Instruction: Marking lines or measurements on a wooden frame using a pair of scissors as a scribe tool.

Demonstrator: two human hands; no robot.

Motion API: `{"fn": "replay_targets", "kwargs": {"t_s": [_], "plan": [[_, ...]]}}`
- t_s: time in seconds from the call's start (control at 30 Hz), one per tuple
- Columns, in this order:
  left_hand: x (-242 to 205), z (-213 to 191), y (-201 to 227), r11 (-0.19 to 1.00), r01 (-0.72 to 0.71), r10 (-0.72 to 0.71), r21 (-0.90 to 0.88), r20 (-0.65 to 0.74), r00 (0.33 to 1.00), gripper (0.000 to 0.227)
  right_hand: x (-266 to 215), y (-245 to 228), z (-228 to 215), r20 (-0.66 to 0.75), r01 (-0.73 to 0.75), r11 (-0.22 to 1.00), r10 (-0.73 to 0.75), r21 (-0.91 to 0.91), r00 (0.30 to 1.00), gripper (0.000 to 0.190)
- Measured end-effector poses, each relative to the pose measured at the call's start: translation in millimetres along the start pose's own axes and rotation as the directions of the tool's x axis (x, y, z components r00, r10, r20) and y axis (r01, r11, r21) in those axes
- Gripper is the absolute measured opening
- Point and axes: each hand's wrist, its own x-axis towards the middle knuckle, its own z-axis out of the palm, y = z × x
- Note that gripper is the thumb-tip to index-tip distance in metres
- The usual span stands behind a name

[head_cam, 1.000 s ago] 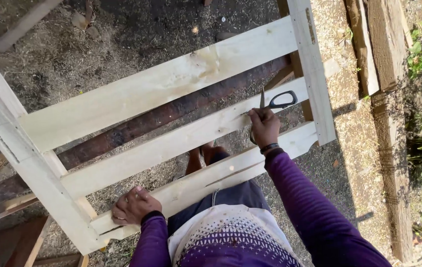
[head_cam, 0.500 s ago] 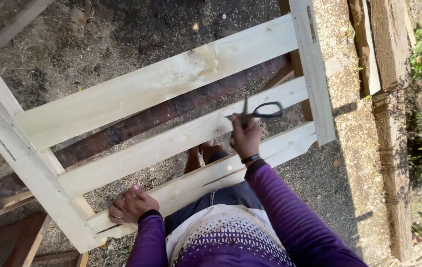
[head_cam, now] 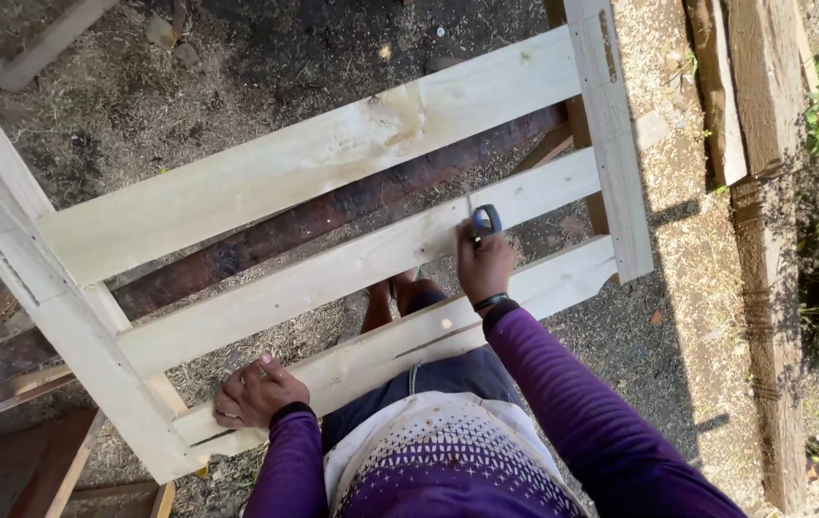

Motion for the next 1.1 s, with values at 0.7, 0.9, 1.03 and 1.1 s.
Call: {"fn": "replay_targets", "kwargs": {"t_s": [0.7,0.9,1.03,1.1], "plan": [[1.8,9.2,4.9,0.999,-0.041,0.039,-0.021,-0.103,0.994,0.081,26.8,2.6,-21.9,-0.095,0.103,0.992,-0.109,-0.067,0.990,0.023],[2.5,30.7,-9.2,0.997,-0.072,0.069,-0.028,-0.089,0.994,0.080,-9.9,-27.0,-15.3,0.142,0.299,0.954,-0.299,0.022,0.944,0.017],[2.5,7.3,3.5,1.000,0.013,-0.013,-0.004,0.005,1.000,0.072,-5.9,-4.1,-25.3,-0.007,0.091,0.994,-0.091,0.066,0.996,0.021],[4.1,4.7,8.5,1.000,0.008,-0.008,-0.001,-0.004,1.000,0.070,14.2,-2.1,-35.1,-0.065,0.115,0.991,-0.110,0.076,0.992,0.021]]}}
